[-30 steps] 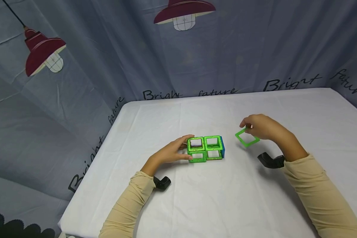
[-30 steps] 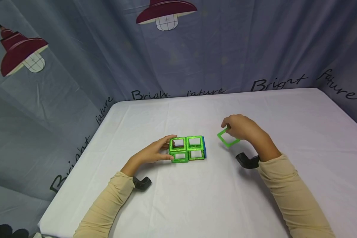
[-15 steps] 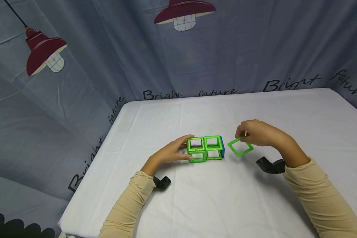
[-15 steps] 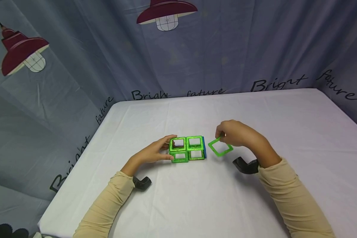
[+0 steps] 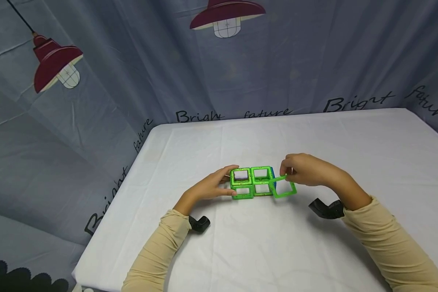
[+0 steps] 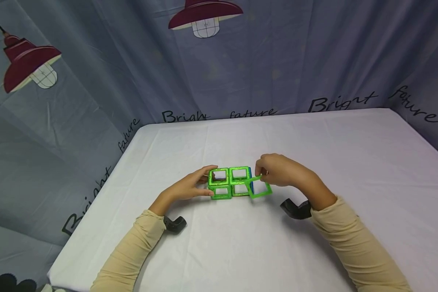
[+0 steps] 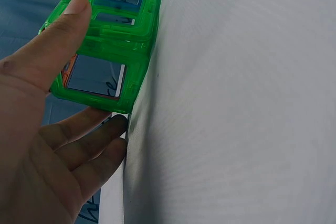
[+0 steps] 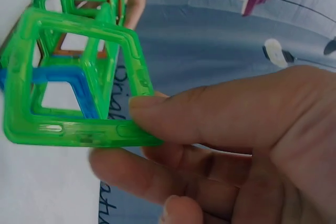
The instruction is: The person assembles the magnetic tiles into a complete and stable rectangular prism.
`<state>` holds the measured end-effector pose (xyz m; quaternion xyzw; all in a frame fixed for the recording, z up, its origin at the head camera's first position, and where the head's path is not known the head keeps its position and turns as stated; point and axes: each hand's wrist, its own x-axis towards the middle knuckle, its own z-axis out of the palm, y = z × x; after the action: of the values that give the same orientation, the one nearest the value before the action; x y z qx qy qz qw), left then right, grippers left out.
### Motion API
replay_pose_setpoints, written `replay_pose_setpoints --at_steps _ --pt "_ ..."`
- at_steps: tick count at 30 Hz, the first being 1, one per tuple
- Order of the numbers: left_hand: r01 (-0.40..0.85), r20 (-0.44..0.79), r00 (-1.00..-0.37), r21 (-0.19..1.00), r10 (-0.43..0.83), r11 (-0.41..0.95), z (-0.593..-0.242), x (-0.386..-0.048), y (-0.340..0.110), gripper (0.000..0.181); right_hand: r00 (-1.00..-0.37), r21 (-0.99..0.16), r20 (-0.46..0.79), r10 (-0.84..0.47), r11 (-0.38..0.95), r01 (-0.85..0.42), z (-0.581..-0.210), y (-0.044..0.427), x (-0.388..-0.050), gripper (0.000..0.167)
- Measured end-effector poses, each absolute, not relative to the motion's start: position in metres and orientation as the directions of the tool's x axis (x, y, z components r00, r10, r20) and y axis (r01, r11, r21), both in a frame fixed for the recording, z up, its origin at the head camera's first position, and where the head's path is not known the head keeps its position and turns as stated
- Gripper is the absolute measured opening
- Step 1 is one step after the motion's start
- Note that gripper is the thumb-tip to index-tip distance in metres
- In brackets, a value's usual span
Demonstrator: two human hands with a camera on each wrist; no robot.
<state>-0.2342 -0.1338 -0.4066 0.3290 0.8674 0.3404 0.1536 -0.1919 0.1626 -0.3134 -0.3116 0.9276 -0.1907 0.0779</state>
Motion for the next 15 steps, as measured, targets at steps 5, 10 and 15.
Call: replay_pose_setpoints --at_steps 5,10,15 --pt "0.465 -0.041 -0.733 0.697 0.679 0.545 -0.406 -0.235 -0.133 0.083 -0.792 -0.410 -0.005 -0.611 0.723 -0.555 -0.317 0.154 -0.190 0.009" --pt "0.467 -0.045 -0.733 0.691 0.678 0.551 -0.405 -0.235 -0.133 0.083 -0.782 -0.393 0.038 -0.622 0.710 -0.584 -0.321 0.148 -0.188 0.009" --pt "0.460 -0.053 -0.738 0.690 0.672 0.559 -0.405 -0.235 -0.133 0.084 -0.777 -0.392 0.062 -0.626 0.701 -0.596 -0.321 0.146 -0.187 0.010"
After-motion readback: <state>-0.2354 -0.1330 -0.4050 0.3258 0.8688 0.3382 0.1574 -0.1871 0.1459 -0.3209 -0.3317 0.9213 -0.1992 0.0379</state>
